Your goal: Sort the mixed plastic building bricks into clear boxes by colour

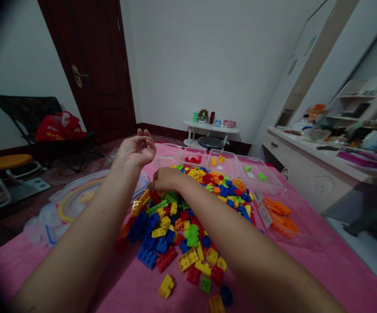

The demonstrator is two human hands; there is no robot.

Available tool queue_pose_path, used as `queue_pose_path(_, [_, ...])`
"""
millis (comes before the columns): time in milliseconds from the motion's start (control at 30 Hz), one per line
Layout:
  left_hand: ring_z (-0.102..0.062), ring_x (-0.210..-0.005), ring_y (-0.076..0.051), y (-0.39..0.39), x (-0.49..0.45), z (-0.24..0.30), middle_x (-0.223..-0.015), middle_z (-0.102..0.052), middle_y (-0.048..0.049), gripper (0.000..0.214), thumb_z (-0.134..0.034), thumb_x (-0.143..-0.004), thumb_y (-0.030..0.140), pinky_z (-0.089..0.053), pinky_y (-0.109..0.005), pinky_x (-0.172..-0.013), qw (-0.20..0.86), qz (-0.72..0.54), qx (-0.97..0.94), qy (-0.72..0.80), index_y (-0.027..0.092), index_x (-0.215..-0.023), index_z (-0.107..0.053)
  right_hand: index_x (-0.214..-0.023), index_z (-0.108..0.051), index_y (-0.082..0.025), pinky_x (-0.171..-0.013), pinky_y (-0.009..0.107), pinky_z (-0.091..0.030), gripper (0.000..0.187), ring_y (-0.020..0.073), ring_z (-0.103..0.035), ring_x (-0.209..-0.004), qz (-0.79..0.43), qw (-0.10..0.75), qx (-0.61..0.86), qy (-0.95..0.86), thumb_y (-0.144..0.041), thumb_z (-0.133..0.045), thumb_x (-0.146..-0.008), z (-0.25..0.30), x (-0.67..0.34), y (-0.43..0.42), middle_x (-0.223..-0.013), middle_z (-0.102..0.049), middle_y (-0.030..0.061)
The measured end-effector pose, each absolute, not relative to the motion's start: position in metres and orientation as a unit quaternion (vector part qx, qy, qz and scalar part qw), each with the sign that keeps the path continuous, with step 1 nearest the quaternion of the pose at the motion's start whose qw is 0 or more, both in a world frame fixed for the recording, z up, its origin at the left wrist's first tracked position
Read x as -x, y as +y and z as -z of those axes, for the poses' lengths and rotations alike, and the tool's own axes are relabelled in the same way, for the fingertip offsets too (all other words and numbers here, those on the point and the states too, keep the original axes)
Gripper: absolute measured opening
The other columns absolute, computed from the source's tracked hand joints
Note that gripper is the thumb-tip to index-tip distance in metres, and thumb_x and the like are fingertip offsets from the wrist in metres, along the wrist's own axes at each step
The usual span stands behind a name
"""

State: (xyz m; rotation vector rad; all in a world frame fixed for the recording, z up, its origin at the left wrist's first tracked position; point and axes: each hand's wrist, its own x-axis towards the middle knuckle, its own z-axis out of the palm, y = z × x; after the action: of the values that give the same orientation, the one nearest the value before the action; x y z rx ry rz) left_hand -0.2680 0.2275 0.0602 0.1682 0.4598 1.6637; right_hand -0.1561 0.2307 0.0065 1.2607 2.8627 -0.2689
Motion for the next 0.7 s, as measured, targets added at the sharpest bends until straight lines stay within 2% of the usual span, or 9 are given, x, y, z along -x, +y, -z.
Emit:
queue_pose_path(133, [-0.05, -0.045, -0.001, 0.228, 0.267, -0.06, -0.066, -0.061, 0.0027, 0.042, -0.041, -0.07, -0.007, -0.039, -0.01, -0.044, 0.649, -0.728, -0.074, 0.208, 0.021, -0.094, -0.062, -0.088, -0.073, -0.017, -0.063, 0.03, -0.041, 0.041, 0.023, -0.062, -0.075, 0.064, 0.01, -0.415, 0.908, -0.049, -0.049, -0.078, -0.028, 0.126, 0.221, -0.086, -0.07, 0.0107])
queue_pose_path(233, [-0.049, -0.044, -0.001, 0.227, 0.266, -0.061, -0.063, -0.06, 0.0035, 0.041, -0.042, -0.071, -0.007, -0.039, -0.01, -0.044, 0.645, -0.728, -0.077, 0.217, 0.02, -0.093, -0.062, -0.077, -0.073, -0.015, -0.068, 0.033, -0.042, 0.03, 0.024, -0.061, -0.072, 0.032, 0.023, -0.474, 0.879, -0.04, -0.058, -0.073, -0.044, 0.1, 0.217, -0.077, -0.068, 0.0111])
queue_pose_path(333, [-0.049, -0.044, -0.001, 0.224, 0.264, -0.063, -0.063, -0.059, 0.0038, 0.041, -0.042, -0.071, -0.007, -0.039, -0.01, -0.045, 0.645, -0.729, -0.079, 0.215, 0.02, -0.095, -0.062, -0.066, -0.07, -0.015, -0.076, 0.038, -0.041, 0.019, 0.0264, -0.06, -0.078, 0.005, 0.01, -0.502, 0.865, -0.034, -0.07, -0.064, -0.054, 0.092, 0.205, -0.072, -0.065, 0.0101])
queue_pose_path(400, [-0.05, -0.044, -0.002, 0.223, 0.264, -0.063, -0.064, -0.06, 0.0037, 0.043, -0.042, -0.071, -0.007, -0.04, -0.01, -0.045, 0.647, -0.73, -0.078, 0.206, 0.021, -0.097, -0.062, -0.072, -0.071, -0.016, -0.082, 0.041, -0.04, 0.021, 0.0289, -0.058, -0.087, -0.012, -0.043, -0.454, 0.89, -0.033, -0.073, -0.061, -0.052, 0.101, 0.189, -0.081, -0.065, 0.0109])
queue_pose_path(467, [-0.051, -0.044, -0.002, 0.222, 0.265, -0.063, -0.063, -0.06, 0.0036, 0.045, -0.041, -0.071, -0.007, -0.04, -0.01, -0.045, 0.647, -0.732, -0.079, 0.196, 0.022, -0.099, -0.061, -0.088, -0.072, -0.016, -0.085, 0.044, -0.039, 0.032, 0.0305, -0.056, -0.094, -0.028, -0.089, -0.365, 0.927, -0.04, -0.069, -0.066, -0.041, 0.12, 0.167, -0.095, -0.064, 0.0128])
queue_pose_path(567, [-0.05, -0.043, -0.003, 0.223, 0.27, -0.064, -0.06, -0.059, 0.0038, 0.046, -0.04, -0.07, -0.007, -0.04, -0.011, -0.044, 0.646, -0.734, -0.077, 0.193, 0.022, -0.1, -0.061, -0.099, -0.069, -0.015, -0.091, 0.048, -0.035, 0.048, 0.0313, -0.052, -0.1, -0.04, -0.095, -0.266, 0.958, -0.054, -0.057, -0.073, -0.012, 0.152, 0.134, -0.104, -0.063, 0.015])
queue_pose_path(700, [-0.05, -0.043, -0.003, 0.225, 0.273, -0.064, -0.061, -0.06, 0.0033, 0.047, -0.04, -0.07, -0.007, -0.041, -0.011, -0.044, 0.643, -0.734, -0.079, 0.201, 0.023, -0.099, -0.062, -0.107, -0.066, -0.02, -0.096, 0.049, -0.03, 0.049, 0.0322, -0.045, -0.112, -0.032, -0.096, -0.244, 0.964, -0.052, -0.06, -0.07, 0.028, 0.176, 0.117, -0.124, -0.056, 0.0135])
